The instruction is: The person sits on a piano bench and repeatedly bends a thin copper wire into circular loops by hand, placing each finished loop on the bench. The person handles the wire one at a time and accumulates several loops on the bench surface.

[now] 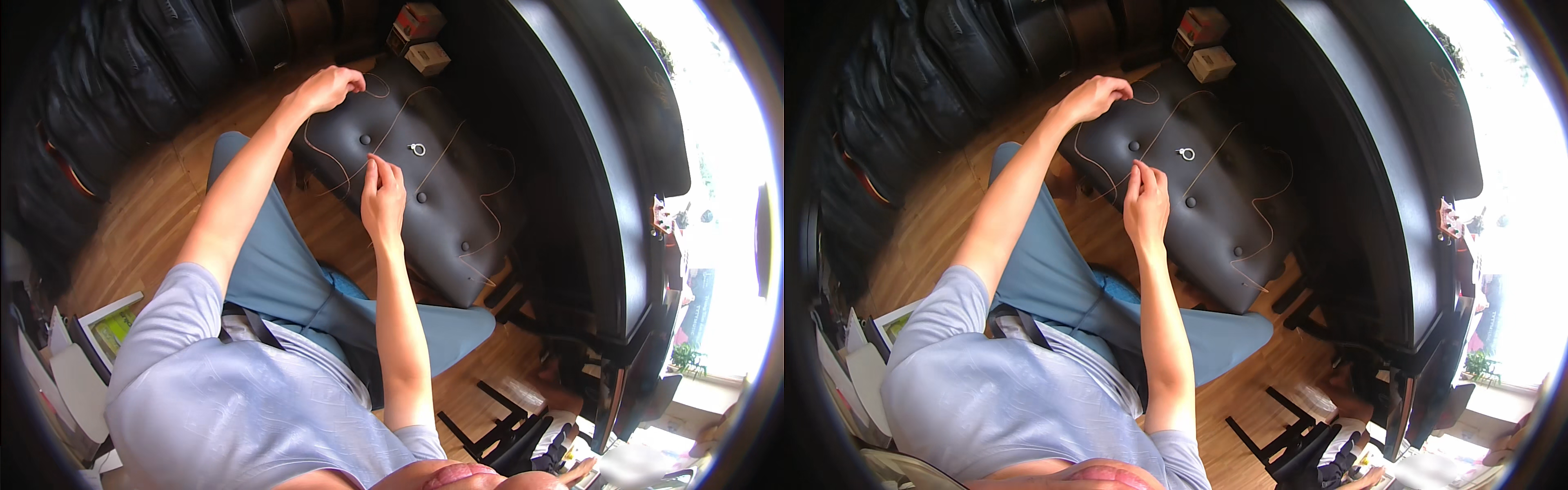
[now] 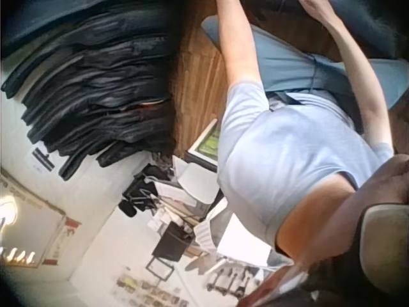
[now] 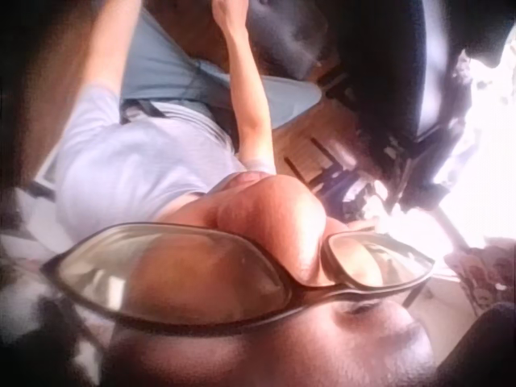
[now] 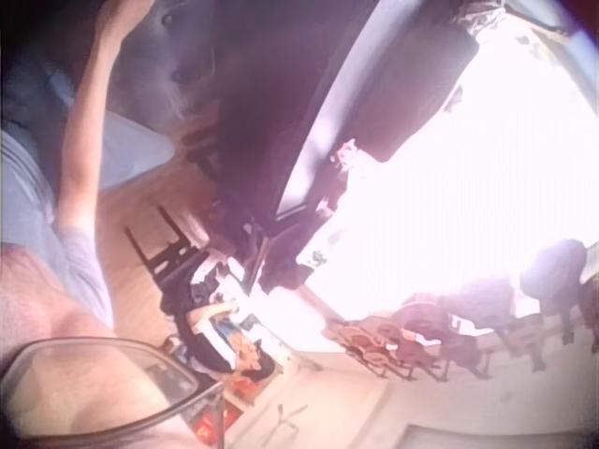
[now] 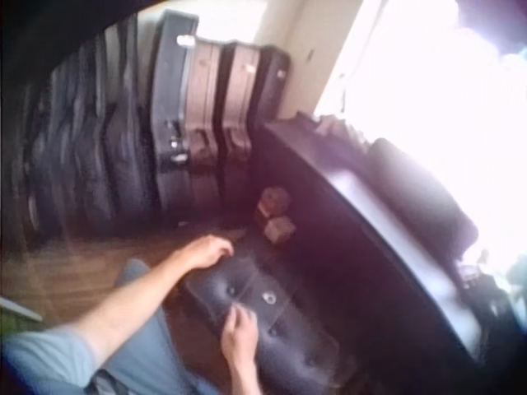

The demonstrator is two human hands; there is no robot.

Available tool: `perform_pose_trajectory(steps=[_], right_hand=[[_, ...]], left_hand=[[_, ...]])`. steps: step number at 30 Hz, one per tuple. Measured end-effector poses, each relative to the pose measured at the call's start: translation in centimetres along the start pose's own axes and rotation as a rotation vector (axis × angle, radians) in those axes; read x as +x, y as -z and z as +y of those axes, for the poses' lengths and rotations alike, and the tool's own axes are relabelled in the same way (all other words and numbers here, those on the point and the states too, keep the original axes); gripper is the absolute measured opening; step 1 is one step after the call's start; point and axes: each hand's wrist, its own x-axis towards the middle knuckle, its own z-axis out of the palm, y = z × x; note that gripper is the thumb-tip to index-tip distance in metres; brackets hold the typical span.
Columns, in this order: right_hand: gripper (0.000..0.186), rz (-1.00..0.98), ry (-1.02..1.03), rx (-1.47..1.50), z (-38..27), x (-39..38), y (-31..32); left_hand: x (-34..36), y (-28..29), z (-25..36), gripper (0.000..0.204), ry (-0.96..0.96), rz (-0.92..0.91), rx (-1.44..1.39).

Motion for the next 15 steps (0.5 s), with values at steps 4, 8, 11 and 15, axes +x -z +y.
perform_pose_trajectory(steps=[4, 8, 11, 15], right_hand=[[0.035, 0.039, -0.031, -0.216, -0.3, 1.6, -1.6], [0.037, 0.084, -0.052, -0.313, -1.0, 3.4, -2.6], [0.036, 0.175, -0.011, -0.341, 0.1, 4.0, -2.2], [0.03, 0.282, -0.055, -0.346, -0.3, 3.5, 0.6]], left_hand=[[2.0, -1.0, 0.6, 0.018, -0.022, -0.006, -0.047], [3.4, -1.8, 0.6, 0.018, -0.08, -0.032, -0.072], [4.3, -2.3, 0.9, 0.018, -0.102, -0.033, -0.084], [4.8, -2.9, 0.8, 0.019, -0.135, 0.038, -0.116]])
